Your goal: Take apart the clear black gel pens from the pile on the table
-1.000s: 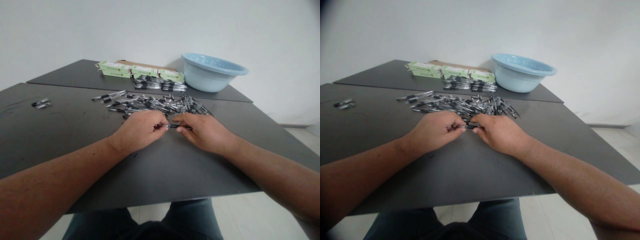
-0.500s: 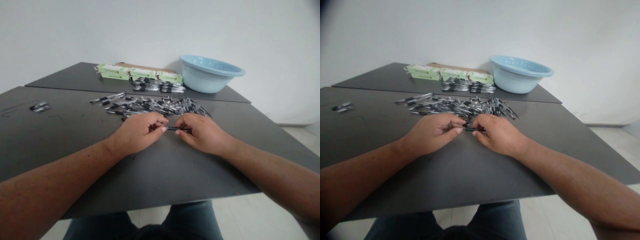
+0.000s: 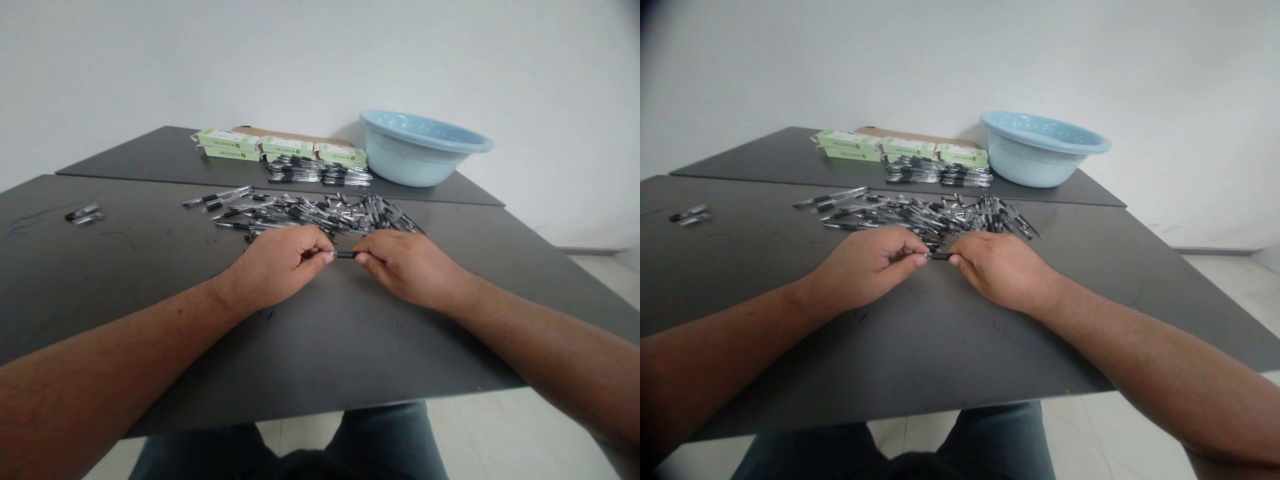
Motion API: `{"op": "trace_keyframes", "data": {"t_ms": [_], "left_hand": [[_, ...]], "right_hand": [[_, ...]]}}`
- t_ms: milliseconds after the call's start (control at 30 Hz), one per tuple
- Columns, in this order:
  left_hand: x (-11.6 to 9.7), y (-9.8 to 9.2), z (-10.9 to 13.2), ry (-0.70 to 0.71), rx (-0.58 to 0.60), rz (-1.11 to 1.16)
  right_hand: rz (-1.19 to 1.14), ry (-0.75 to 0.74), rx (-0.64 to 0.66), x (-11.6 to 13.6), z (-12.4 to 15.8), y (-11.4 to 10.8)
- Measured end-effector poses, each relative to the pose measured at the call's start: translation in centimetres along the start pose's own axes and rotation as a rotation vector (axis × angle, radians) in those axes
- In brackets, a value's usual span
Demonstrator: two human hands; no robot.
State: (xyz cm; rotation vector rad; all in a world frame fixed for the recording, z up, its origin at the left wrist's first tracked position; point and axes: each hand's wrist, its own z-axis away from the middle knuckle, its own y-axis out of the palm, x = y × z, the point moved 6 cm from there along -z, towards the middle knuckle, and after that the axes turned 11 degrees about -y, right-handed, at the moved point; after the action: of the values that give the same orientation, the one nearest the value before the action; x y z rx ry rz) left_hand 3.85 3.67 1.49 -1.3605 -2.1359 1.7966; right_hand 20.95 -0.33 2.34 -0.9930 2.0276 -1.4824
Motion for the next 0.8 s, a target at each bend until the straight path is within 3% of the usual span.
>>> {"op": "trace_keyframes", "data": {"t_ms": [133, 533, 700, 800], "left_hand": [[-0.05, 0.06, 0.06, 0.017, 0.005, -0.007], [-0.22, 0.1, 0.12, 0.056, 0.01, -0.011], [-0.2, 0.05, 0.05, 0.05, 0.006, -0.022], [-0.22, 0.12, 0.04, 0.047, 0.022, -0.022]], "right_hand": [[-0.017, 0.024, -0.022, -0.28, 0.06, -0.04], [-0.029, 0.007, 0.083, -0.17, -0.06, 0.6], [-0.064, 0.035, 0.029, -0.4, -0.07, 0.41], [-0.056, 0.03, 0.083, -0.31, -0.16, 0.72]]}}
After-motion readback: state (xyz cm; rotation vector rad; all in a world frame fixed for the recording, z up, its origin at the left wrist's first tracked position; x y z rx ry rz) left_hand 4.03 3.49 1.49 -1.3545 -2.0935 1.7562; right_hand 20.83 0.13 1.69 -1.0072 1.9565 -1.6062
